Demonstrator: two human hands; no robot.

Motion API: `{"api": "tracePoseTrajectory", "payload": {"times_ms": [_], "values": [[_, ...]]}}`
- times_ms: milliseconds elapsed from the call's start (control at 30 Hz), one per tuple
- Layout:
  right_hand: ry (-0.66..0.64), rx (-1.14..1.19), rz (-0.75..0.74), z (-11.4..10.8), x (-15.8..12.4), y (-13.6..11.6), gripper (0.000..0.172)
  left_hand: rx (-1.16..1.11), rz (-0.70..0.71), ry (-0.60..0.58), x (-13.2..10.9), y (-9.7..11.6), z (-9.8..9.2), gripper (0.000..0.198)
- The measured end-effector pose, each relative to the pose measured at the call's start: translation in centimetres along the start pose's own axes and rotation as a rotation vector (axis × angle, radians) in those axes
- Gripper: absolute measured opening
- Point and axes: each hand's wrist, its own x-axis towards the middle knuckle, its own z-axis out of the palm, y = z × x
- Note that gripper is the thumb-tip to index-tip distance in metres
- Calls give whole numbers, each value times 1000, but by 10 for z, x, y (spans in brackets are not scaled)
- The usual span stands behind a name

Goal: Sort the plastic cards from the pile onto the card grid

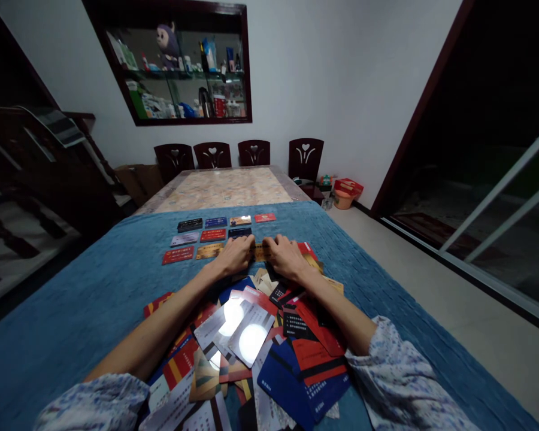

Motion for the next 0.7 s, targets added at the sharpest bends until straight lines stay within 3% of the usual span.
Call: {"api": "tracePoseTrajectory", "payload": {"times_ms": [367, 700], "values": [[-1, -14, -20, 4, 1, 2, 38, 32, 59, -4, 0, 0, 0, 27], [22, 19, -62, 1, 0, 6, 53, 39, 105, 26, -3, -1, -6, 31]]}}
